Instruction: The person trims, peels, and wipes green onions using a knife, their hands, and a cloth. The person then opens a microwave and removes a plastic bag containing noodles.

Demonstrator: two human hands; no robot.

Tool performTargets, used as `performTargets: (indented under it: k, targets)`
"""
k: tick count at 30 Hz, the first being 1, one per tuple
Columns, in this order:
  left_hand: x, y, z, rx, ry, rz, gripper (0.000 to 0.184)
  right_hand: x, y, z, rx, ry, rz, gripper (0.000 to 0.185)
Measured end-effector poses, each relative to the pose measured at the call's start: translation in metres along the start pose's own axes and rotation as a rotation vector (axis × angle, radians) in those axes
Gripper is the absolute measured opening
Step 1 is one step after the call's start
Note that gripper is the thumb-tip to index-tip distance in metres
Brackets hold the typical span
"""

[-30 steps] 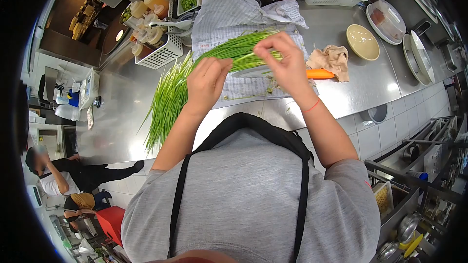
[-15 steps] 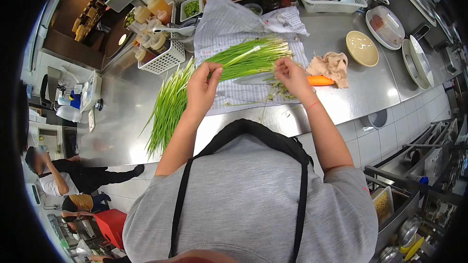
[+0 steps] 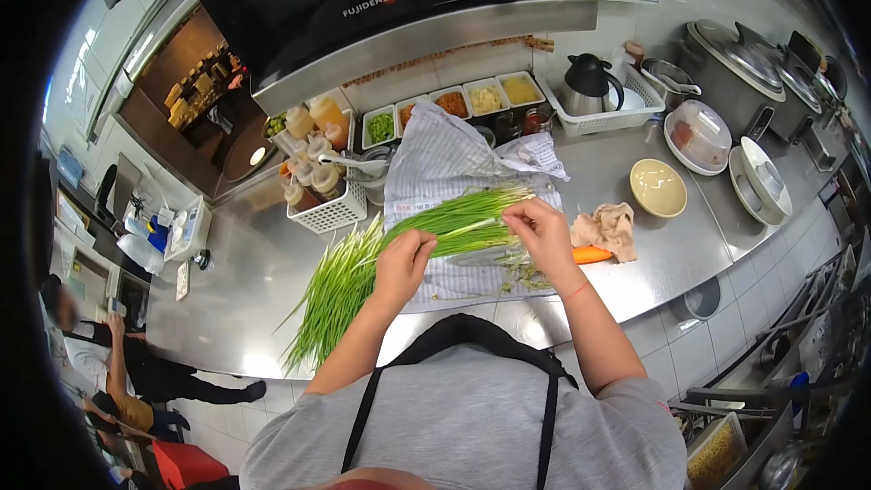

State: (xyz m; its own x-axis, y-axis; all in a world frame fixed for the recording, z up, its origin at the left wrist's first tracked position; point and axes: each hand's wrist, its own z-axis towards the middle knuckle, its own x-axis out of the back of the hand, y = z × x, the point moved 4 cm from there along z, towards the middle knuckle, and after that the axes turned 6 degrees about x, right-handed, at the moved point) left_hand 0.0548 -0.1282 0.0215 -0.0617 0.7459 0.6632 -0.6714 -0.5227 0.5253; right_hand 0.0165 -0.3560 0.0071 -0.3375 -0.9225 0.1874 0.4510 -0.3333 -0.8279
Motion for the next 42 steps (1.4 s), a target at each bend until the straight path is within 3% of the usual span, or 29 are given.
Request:
performTargets:
  k: [6,8,9,10,12,14,16,20,22,23,26,28,30,32,33,39,42]
  targets:
    - [0.008,-0.012,0.000,0.121,0.009,-0.022,0.007,0.032,0.015,0.001,-0.004,0.221,-0.029,0.007]
    - [0.011,-0.011,0.005,0.113,0.041,-0.039,0.007,0.027,0.009,0.000,0.114,0.069,-0.352,0.008]
    - [0.013,-0.008,0.009,0.073,0.065,-0.029,0.007,0.019,0.023,-0.004,0.094,-0.081,-0.407,0.012]
    - [0.014,-0.005,0.012,0.091,0.053,-0.030,0.007,0.015,0.031,-0.012,0.075,-0.092,-0.403,0.012]
    - [0.016,0.001,0.015,0.068,0.066,-0.031,0.006,0.002,0.040,-0.030,0.179,-0.227,-0.906,0.017]
    - [0.017,0.002,0.019,0.085,0.052,-0.053,0.006,0.000,0.028,-0.018,0.213,-0.210,-0.850,0.023]
    - [0.017,0.005,0.018,0.086,0.053,-0.077,0.006,0.004,0.008,0.000,-0.098,-0.158,-0.503,0.024]
    - [0.016,0.009,0.020,0.081,0.064,-0.089,0.007,-0.002,0.004,0.011,-0.073,-0.236,-0.470,0.025]
    - [0.015,0.009,0.020,0.079,0.066,-0.097,0.007,-0.005,-0.008,0.015,-0.072,-0.012,0.047,0.022]
    - [0.015,0.010,0.020,0.079,0.065,-0.103,0.007,-0.009,-0.017,0.017,-0.076,-0.011,0.047,0.022]
    - [0.015,0.011,0.017,0.057,0.047,-0.090,0.007,-0.008,-0.046,0.024,0.140,0.068,0.079,0.019]
    - [0.014,0.013,0.019,0.025,0.042,-0.066,0.007,-0.004,-0.048,0.031,0.315,0.053,-0.143,0.018]
    - [0.013,0.010,0.016,0.018,0.050,-0.060,0.007,0.010,-0.049,0.050,0.347,0.098,-0.162,0.017]
    - [0.014,0.008,0.015,-0.005,0.065,-0.064,0.007,0.031,-0.064,0.068,0.543,0.244,-0.339,0.018]
    - [0.014,0.006,0.013,0.024,0.054,-0.059,0.006,0.042,-0.077,0.082,0.512,0.267,-0.307,0.027]
    - [0.017,0.004,0.013,0.070,0.053,-0.086,0.006,0.086,-0.189,0.183,1.048,0.627,-0.525,0.052]
    - [0.019,0.006,0.012,0.029,0.087,-0.076,0.007,0.089,-0.242,0.233,0.862,0.673,-0.546,0.060]
